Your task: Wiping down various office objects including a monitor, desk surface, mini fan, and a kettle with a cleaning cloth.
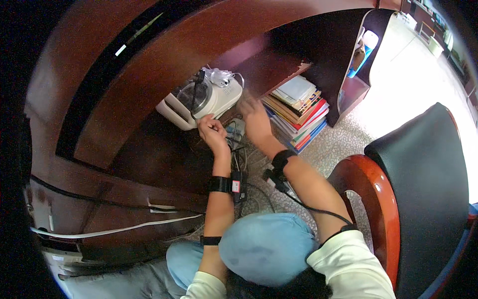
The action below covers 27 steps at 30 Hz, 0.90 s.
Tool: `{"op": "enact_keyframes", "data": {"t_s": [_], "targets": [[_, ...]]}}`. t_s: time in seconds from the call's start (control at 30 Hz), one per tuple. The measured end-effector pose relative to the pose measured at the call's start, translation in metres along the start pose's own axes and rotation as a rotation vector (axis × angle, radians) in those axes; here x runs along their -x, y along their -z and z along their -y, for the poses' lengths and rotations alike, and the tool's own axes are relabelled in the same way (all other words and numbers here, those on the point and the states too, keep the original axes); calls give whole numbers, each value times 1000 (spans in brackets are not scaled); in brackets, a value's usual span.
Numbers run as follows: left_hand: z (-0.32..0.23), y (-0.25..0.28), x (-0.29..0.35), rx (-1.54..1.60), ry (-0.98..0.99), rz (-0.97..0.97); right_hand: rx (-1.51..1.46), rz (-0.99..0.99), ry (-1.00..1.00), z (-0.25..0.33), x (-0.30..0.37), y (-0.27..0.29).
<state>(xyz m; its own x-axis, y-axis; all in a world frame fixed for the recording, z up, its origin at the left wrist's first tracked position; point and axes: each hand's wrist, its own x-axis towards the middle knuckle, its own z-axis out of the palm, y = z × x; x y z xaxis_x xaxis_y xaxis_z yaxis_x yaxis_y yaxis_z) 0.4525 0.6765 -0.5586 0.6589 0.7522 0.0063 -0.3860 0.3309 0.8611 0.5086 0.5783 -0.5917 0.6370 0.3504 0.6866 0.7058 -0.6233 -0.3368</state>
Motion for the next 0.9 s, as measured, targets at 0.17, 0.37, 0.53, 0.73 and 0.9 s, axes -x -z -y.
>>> {"op": "enact_keyframes", "data": {"t_s": [0.17,0.37,0.53,0.73,0.9], "targets": [[5,5,-9,-65,-213,-115,-93,136,213,47,11,-3],[-12,-3,5,-56,-152,-26,107,0,17,-16,-9,12],[-22,-2,18,-321,-293,44,-169,10,231,40,7,-31],[-32,11,31,-310,-440,-252,-332,321,518,69,-2,-45],[-39,19,27,-571,-288,-394,-134,207,107,9,-5,-9]]}}
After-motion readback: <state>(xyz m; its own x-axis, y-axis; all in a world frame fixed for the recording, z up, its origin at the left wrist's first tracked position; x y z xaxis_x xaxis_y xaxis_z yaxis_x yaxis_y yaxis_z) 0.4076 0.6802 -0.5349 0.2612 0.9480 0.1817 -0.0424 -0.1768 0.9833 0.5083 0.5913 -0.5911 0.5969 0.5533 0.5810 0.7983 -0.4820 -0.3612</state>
